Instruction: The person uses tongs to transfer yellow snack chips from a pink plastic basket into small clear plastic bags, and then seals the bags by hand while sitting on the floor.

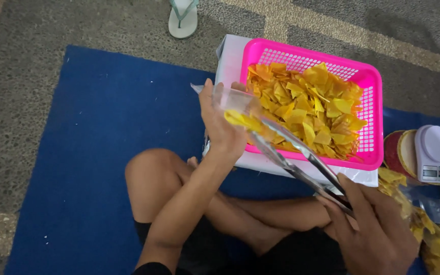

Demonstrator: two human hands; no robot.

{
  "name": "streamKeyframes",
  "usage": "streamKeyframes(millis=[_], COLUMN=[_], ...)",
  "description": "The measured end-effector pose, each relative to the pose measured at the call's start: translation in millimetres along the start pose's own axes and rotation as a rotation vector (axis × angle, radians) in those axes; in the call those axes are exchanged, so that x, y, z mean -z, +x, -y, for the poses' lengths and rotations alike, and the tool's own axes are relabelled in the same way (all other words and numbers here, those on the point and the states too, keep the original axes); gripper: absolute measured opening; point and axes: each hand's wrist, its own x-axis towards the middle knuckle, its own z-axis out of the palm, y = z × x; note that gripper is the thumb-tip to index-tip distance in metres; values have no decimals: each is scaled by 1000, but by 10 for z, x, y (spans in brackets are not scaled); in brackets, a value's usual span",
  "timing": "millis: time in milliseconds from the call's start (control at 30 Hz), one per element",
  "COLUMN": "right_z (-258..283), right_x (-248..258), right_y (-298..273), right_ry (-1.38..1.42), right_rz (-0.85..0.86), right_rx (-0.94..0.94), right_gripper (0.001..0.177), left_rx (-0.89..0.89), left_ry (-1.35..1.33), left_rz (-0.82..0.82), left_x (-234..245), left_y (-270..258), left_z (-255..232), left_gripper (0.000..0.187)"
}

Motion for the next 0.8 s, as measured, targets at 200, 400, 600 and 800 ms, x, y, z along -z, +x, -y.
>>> streamKeyframes(millis=[200, 400, 600, 800], right_z=[-19, -232, -393, -348], right_x=[96, 154, -146, -458], right_y=[37, 19, 336, 615], right_ry=[-62, -108, -24, -16], right_rz=[46, 105, 73, 77], right_rx=[-55, -137, -57, 99], right_gripper=[46, 48, 31, 28], left_rx=[-9, 5, -18, -87], left_ry=[-39, -156, -158, -131], left_rz=[-175, -190, -59, -117], left_x=[73, 56, 88, 7], left_y=[64, 113, 112, 74], left_z=[-86, -161, -238, -210], left_gripper=[37, 54, 26, 30])
